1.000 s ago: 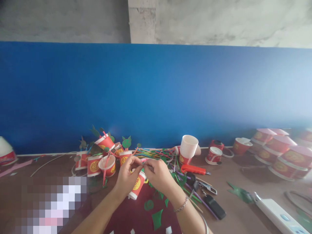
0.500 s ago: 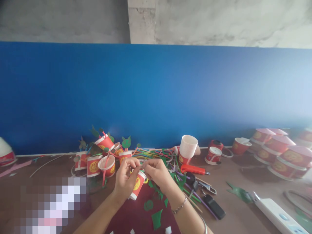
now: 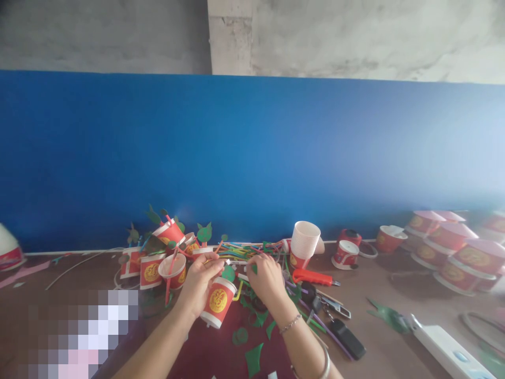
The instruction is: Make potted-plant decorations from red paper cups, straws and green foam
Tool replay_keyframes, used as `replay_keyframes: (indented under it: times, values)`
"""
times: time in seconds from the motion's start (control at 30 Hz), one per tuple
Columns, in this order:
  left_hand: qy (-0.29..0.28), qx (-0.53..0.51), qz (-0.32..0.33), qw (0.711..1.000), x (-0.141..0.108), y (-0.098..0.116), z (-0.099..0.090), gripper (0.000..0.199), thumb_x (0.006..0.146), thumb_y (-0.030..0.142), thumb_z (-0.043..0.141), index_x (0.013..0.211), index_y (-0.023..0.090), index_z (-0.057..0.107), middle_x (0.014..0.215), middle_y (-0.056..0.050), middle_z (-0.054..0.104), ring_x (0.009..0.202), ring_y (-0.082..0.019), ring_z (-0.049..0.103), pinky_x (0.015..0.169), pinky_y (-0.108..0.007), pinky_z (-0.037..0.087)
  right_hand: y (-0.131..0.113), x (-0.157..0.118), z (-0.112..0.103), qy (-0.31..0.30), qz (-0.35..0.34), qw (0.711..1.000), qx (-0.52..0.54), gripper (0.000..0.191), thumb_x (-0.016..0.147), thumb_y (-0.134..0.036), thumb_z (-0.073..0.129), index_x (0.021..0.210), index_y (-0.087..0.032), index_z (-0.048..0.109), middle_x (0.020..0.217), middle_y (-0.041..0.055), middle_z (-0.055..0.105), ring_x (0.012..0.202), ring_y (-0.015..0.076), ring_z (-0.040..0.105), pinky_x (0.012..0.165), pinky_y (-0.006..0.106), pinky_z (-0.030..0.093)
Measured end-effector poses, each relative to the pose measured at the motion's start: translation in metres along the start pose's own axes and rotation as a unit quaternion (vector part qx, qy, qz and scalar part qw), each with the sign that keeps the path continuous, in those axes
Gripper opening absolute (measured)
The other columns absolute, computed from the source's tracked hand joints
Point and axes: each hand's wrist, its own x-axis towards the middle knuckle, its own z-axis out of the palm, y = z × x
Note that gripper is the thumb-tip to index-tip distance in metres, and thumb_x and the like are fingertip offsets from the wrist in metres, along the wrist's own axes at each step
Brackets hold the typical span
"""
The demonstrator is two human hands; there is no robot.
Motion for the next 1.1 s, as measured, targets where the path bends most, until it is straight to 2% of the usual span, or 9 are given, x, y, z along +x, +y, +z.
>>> replay_keyframes:
  times: [0.07,0.13,0.2,0.27,0.47,0.57,0.67,0.83,1.1]
  values:
    - [-0.007,-0.011,-0.010,1.000,-0.001,0.000,0.001,0.035,0.051,0.021,0.081,0.075,0.016,0.055,0.067,-0.001,0.069,0.062,-0.012,0.062,0.062,-0.022,0.044,-0.010,-0.001,0.000,-0.039,-0.001,0.977,0.210,0.023,0.080,-0.033,0.050,0.075,-0.015,0.064,0.076,0.0045,0.066,0.074,0.0182,0.059,0.066,0.026,0.040]
    - [-0.016,-0.017,-0.018,1.000,-0.001,0.000,0.002,0.036,0.052,0.021,0.081,0.076,0.016,0.054,0.066,0.000,0.068,0.062,-0.013,0.063,0.061,-0.023,0.045,-0.019,-0.003,0.001,-0.079,0.027,0.928,0.363,0.030,0.078,-0.043,0.053,0.075,-0.015,0.062,0.066,0.0009,0.061,0.064,0.0143,0.054,0.059,0.023,0.038]
    - [-0.025,-0.018,-0.020,0.999,-0.002,0.000,0.003,0.035,0.054,0.021,0.080,0.078,0.017,0.054,0.066,0.000,0.068,0.062,-0.012,0.063,0.061,-0.022,0.045,-0.024,-0.005,0.004,-0.091,0.055,0.896,0.431,0.031,0.074,-0.045,0.059,0.073,-0.014,0.060,0.062,-0.0015,0.057,0.059,0.0118,0.049,0.056,0.022,0.035]
    - [-0.033,-0.017,-0.022,0.999,-0.004,-0.001,0.003,0.035,0.056,0.021,0.079,0.079,0.017,0.054,0.068,0.000,0.068,0.063,-0.013,0.064,0.060,-0.023,0.045,-0.027,-0.007,0.007,-0.084,0.071,0.886,0.451,0.030,0.070,-0.044,0.064,0.070,-0.014,0.058,0.059,-0.0026,0.054,0.057,0.0107,0.046,0.055,0.022,0.034]
    - [-0.052,0.066,0.023,0.996,0.000,-0.001,0.000,0.029,0.061,0.023,0.074,0.080,0.017,0.053,0.071,-0.003,0.070,0.071,-0.018,0.067,0.067,-0.027,0.048,-0.028,-0.009,0.005,-0.052,0.027,0.893,0.445,0.027,0.071,-0.040,0.062,0.064,-0.015,0.056,0.072,0.0022,0.058,0.068,0.0142,0.051,0.061,0.024,0.038]
    - [-0.050,0.169,0.091,0.980,0.005,0.002,-0.006,0.021,0.067,0.023,0.069,0.080,0.017,0.055,0.075,-0.004,0.071,0.074,-0.018,0.067,0.071,-0.028,0.047,-0.028,-0.010,-0.003,-0.050,-0.027,0.915,0.398,0.023,0.075,-0.036,0.058,0.064,-0.016,0.054,0.080,0.0038,0.060,0.074,0.0160,0.053,0.065,0.025,0.039]
    - [-0.087,0.252,0.124,0.956,0.006,0.007,-0.010,0.015,0.074,0.019,0.061,0.088,0.017,0.056,0.081,-0.007,0.072,0.078,-0.020,0.067,0.074,-0.031,0.048,-0.026,-0.011,-0.007,-0.066,-0.079,0.948,0.300,0.017,0.078,-0.030,0.054,0.067,-0.017,0.056,0.078,0.0027,0.060,0.074,0.0164,0.053,0.067,0.027,0.039]
    - [-0.155,0.331,0.160,0.917,-0.002,0.007,-0.007,0.029,0.078,0.011,0.050,0.106,0.019,0.054,0.095,-0.008,0.069,0.092,-0.020,0.064,0.082,-0.034,0.047,-0.026,-0.013,-0.007,-0.045,-0.117,0.974,0.190,0.016,0.081,-0.024,0.051,0.066,-0.018,0.054,0.074,0.0018,0.057,0.075,0.0173,0.052,0.069,0.028,0.040]
    - [-0.166,0.411,0.223,0.868,-0.006,0.006,-0.007,0.040,0.077,0.007,0.047,0.113,0.022,0.054,0.106,-0.009,0.063,0.083,-0.018,0.061,0.081,-0.035,0.048,-0.026,-0.015,-0.007,-0.049,-0.137,0.980,0.134,0.011,0.080,-0.017,0.051,0.070,-0.018,0.056,0.076,0.0029,0.059,0.078,0.0183,0.055,0.070,0.027,0.040]
